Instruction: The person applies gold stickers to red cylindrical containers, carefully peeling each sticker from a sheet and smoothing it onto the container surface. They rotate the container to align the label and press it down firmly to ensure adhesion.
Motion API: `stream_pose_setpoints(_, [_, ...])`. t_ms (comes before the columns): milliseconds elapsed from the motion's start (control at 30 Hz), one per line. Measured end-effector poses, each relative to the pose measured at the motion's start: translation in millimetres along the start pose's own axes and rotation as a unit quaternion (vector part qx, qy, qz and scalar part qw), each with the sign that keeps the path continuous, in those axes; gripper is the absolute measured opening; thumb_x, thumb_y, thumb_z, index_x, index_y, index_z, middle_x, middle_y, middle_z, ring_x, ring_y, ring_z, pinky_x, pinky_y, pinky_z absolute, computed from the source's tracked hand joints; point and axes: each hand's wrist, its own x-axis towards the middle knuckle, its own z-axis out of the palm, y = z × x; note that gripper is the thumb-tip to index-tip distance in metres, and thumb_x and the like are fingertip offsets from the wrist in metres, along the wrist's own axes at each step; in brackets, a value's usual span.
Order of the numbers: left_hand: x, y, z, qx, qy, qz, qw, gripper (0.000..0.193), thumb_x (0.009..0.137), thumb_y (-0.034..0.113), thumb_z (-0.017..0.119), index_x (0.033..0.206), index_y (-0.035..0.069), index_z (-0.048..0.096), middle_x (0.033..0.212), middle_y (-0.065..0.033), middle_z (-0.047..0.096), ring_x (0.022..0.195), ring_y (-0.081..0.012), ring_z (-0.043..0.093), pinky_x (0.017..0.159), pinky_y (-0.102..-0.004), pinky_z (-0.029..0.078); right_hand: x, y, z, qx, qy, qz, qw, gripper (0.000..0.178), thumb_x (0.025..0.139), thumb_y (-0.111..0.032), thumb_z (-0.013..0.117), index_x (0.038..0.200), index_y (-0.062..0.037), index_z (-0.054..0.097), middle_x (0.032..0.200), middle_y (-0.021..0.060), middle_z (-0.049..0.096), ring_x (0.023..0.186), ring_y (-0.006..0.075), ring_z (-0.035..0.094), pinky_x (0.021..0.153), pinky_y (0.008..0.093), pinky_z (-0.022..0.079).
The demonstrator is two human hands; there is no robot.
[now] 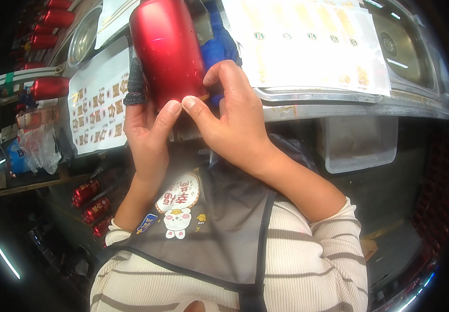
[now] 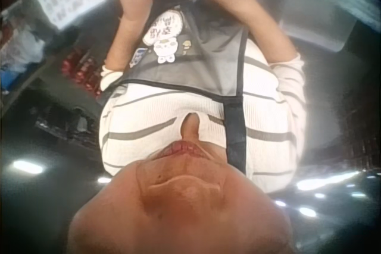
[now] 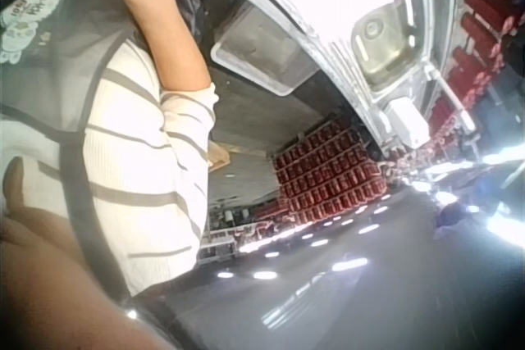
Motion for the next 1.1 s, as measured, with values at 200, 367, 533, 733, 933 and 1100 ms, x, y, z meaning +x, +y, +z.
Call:
stream_pose_setpoints(200, [2.2, 4.9, 4.3, -0.001, 0.016, -0.007, 1.000, 0.079, 0.087, -0.001, 0.072, 0.154, 0.000, 0.031, 0.144, -0.0129, 0.049, 0.125, -0.0187, 0.053, 0.105, -0.0328, 0.045, 0.3, 6.5, -4.3, 0.078, -0.010, 0.016, 0.997, 0.025, 0.089, -0.008, 0.066, 0.108, -0.0025, 0.051, 0.094, 0.0036, 0.053, 0.058, 0.0039, 0.039, 0.053, 0.0217, 0.035])
stream_pose_setpoints(367, [3.0, 13.0, 9.5, 0.008, 0.018, -0.031, 0.999, 0.069, 0.085, -0.004, 0.070, 0.148, -0.002, 0.039, 0.140, -0.0135, 0.052, 0.123, -0.0201, 0.055, 0.105, -0.0338, 0.045, -0.4, 8.3, -3.8, 0.070, 0.001, 0.002, 0.998, 0.024, 0.089, -0.007, 0.063, 0.109, -0.0004, 0.053, 0.102, 0.0092, 0.056, 0.064, 0.0097, 0.045, 0.058, 0.0257, 0.042])
stream_pose_setpoints(533, [8.6, 23.0, 12.5, 0.044, 0.012, -0.063, 0.997, 0.065, 0.083, -0.004, 0.071, 0.142, -0.002, 0.042, 0.133, -0.0134, 0.056, 0.119, -0.0199, 0.058, 0.103, -0.0335, 0.046, 0.1, 12.2, -1.8, 0.033, 0.010, -0.026, 0.999, 0.024, 0.089, -0.008, 0.063, 0.109, -0.0005, 0.053, 0.101, 0.0098, 0.056, 0.066, 0.0132, 0.047, 0.061, 0.0277, 0.044])
stream_pose_setpoints(733, [9.9, 17.5, 14.0, 0.118, 0.008, -0.048, 0.992, 0.069, 0.078, -0.001, 0.079, 0.137, -0.003, 0.045, 0.129, -0.0139, 0.058, 0.115, -0.0190, 0.060, 0.098, -0.0314, 0.050, 1.9, 19.0, -0.3, 0.071, 0.002, -0.037, 0.997, 0.021, 0.094, -0.005, 0.059, 0.113, -0.0033, 0.050, 0.098, -0.0019, 0.051, 0.068, -0.0007, 0.041, 0.063, 0.0168, 0.035])
stream_pose_setpoints(933, [4.7, 6.0, -9.5, 0.112, -0.053, -0.037, 0.992, 0.081, 0.072, -0.001, 0.084, 0.140, -0.001, 0.040, 0.131, -0.0158, 0.058, 0.118, -0.0235, 0.061, 0.101, -0.0352, 0.049, 4.1, 4.3, 2.5, 0.031, 0.006, 0.018, 0.999, 0.032, 0.089, -0.018, 0.072, 0.106, -0.0019, 0.052, 0.096, 0.0065, 0.056, 0.065, 0.0076, 0.049, 0.056, 0.0249, 0.043])
stream_pose_setpoints(1100, [3.9, 3.1, -24.1, 0.049, -0.081, -0.039, 0.995, 0.093, 0.076, -0.002, 0.077, 0.155, 0.000, 0.027, 0.151, -0.0163, 0.041, 0.140, -0.0273, 0.042, 0.115, -0.0407, 0.035, 2.1, 5.8, -1.2, 0.030, -0.009, 0.035, 0.999, 0.030, 0.088, -0.015, 0.071, 0.108, -0.0022, 0.053, 0.092, 0.0050, 0.056, 0.057, 0.0045, 0.043, 0.050, 0.0223, 0.037])
